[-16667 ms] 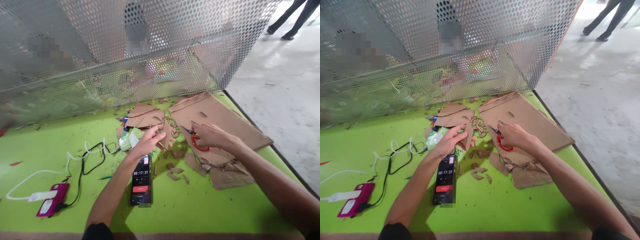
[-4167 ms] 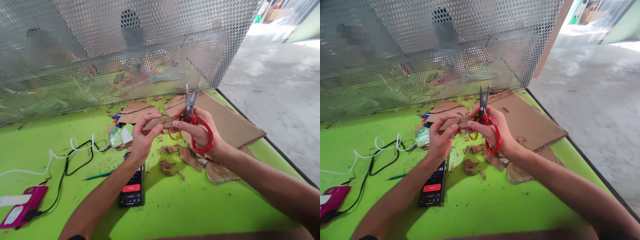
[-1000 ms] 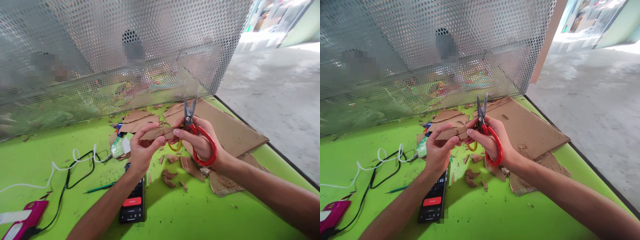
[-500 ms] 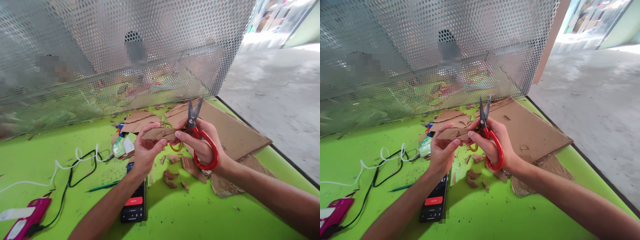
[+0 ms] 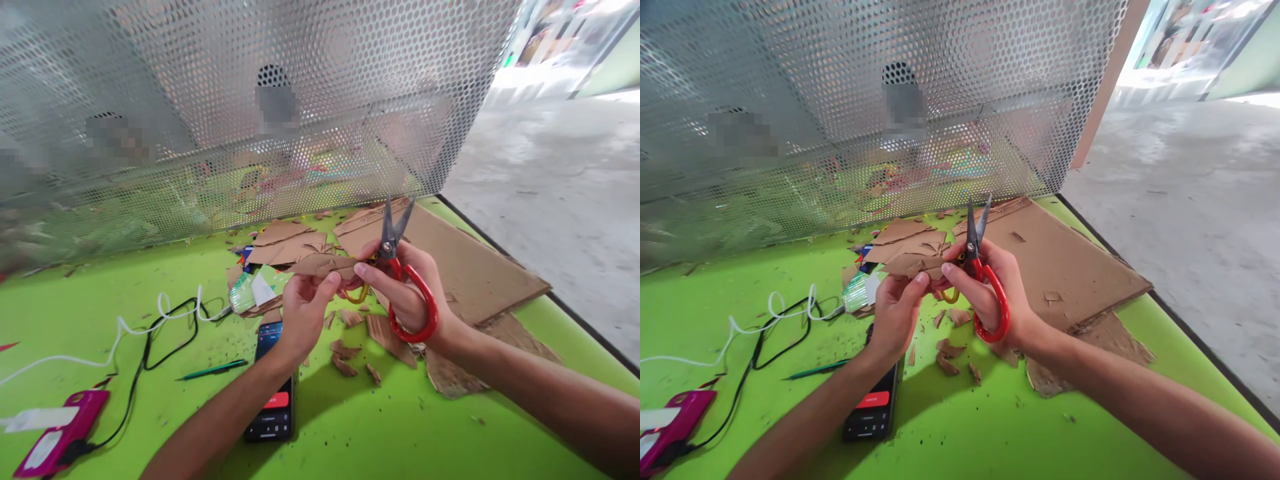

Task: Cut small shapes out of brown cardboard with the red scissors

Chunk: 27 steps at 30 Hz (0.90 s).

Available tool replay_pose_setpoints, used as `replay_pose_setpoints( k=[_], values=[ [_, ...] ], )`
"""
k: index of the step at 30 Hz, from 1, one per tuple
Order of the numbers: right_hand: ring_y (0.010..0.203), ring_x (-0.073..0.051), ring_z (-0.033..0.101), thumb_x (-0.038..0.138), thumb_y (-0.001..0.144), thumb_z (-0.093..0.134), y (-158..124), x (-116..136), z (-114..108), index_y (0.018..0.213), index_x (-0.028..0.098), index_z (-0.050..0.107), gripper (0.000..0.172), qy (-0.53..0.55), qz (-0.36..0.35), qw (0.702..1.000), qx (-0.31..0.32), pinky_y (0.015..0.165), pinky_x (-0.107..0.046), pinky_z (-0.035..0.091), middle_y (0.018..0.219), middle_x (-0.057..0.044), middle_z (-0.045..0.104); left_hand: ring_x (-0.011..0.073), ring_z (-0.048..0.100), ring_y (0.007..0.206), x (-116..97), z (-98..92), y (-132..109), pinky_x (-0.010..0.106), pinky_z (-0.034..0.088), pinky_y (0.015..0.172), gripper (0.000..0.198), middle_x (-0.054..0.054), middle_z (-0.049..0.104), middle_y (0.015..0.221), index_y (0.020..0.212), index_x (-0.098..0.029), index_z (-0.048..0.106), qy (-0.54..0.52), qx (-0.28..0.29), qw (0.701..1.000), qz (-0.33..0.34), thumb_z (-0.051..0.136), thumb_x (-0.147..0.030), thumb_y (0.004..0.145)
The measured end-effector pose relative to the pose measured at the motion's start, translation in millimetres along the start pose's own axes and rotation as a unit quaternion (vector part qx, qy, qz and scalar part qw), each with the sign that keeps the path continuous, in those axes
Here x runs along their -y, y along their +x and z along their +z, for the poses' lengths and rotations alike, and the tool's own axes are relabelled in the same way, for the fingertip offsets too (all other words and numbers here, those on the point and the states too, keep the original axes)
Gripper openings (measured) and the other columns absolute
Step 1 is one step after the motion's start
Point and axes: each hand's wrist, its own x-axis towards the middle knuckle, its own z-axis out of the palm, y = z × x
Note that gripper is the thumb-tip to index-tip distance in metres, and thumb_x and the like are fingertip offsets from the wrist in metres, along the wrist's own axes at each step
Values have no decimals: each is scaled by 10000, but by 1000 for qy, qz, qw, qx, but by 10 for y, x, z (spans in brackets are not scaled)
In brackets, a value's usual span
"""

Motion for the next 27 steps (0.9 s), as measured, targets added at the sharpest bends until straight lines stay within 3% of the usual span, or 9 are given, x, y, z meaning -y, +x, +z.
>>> replay_pose_setpoints(
  k=[15,21,27],
  values=[
    [651,-166,731,295,787,888,34,-26,-26,891,219,677,247,-12,0,1000,24,627,-287,622,798,19,682,163,702,650,-116,6,25,254,576,607,189,28,771,756,868,-174,718,104,-29,992,61,810,-316,786],
    [659,-168,731,237,790,852,68,-12,-52,861,209,672,195,-41,11,998,45,603,-263,580,753,20,680,169,714,690,-145,-44,24,248,574,597,149,40,780,810,905,-166,738,148,-7,988,36,757,-294,831],
    [647,-153,680,241,853,757,104,-12,-103,872,196,665,104,-116,-8,991,69,599,-261,541,742,9,680,146,666,617,-111,-71,62,240,547,564,141,17,733,724,848,-167,702,135,-2,991,24,751,-291,802]
  ],
)
